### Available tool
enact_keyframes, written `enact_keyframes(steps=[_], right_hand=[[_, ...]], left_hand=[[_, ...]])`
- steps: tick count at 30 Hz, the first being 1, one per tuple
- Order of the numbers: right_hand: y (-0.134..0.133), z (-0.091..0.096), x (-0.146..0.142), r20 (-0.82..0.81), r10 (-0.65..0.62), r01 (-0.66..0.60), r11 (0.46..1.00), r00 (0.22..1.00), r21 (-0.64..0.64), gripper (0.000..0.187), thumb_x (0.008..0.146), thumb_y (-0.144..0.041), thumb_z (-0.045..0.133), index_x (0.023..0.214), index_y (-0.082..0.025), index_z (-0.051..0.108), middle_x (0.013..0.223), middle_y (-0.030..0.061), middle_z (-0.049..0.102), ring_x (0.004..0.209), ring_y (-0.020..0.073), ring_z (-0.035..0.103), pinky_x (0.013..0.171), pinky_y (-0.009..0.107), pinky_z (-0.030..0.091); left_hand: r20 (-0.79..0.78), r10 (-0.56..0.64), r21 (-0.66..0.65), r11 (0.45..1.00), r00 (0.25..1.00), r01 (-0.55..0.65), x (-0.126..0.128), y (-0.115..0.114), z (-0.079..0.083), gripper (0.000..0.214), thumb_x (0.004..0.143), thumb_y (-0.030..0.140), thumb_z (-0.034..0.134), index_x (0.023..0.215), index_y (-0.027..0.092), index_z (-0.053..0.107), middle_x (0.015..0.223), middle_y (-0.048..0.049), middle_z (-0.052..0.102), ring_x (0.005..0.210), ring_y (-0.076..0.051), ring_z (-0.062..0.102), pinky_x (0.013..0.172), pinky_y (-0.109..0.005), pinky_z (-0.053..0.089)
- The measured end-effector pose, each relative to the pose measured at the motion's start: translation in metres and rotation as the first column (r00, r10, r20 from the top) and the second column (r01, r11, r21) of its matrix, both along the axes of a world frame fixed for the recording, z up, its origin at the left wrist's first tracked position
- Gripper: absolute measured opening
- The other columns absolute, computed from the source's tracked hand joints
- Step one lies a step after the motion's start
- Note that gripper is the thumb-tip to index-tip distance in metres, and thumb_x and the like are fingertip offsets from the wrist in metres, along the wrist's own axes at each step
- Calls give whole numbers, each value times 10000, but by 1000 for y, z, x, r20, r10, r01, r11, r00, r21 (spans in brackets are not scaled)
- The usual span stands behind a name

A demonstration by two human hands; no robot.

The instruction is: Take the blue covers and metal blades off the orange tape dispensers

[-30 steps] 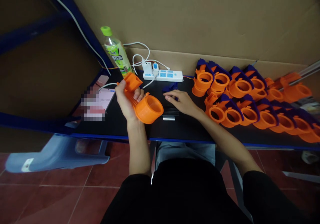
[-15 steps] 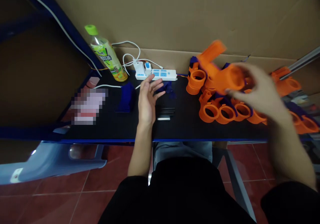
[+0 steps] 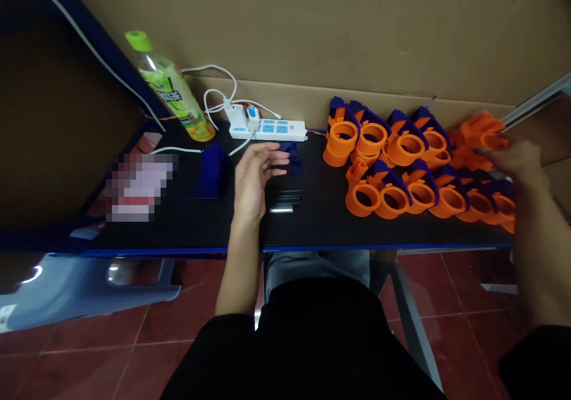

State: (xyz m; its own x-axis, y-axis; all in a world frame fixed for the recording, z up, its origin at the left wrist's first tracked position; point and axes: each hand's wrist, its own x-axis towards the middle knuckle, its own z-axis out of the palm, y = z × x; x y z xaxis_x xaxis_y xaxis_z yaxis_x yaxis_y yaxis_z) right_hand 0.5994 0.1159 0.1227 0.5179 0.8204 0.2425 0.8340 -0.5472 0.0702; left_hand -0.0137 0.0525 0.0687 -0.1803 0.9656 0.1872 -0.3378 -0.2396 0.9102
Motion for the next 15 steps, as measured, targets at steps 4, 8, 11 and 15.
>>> enact_keyframes(steps=[4,8,11,15], right_hand=[[4,-5,-10,-114,-44,49,998,992,43,804,974,-598,765,1632,-176,577,1552,256,616,1461,333,602,1120,412,473],[4,-5,-15,-167,-74,80,997,983,24,810,966,-532,799,1651,-174,555,1596,248,578,1504,331,566,1164,412,452],[4,-5,-21,-182,-59,64,998,981,20,787,985,-459,784,1671,-167,530,1617,234,563,1504,304,561,1143,387,439],[6,-8,-22,-180,-95,98,995,979,6,776,987,-410,764,1683,-173,517,1580,254,591,1454,308,585,1042,410,433]], left_hand=[[-20,-9,19,1000,1000,9,0,-1,1,181,919,371,689,941,208,763,841,-66,791,754,-166,737,678,-254,595],[1,-10,31,999,1000,10,1,-2,3,198,918,359,690,903,184,781,762,-62,751,677,-145,687,630,-233,574],[21,-14,36,999,1000,13,2,-3,3,201,921,350,693,887,177,790,750,-65,740,668,-143,676,610,-225,568],[11,-17,24,1000,1000,16,3,-2,3,220,945,365,682,885,183,790,749,-66,725,664,-147,672,603,-229,568]])
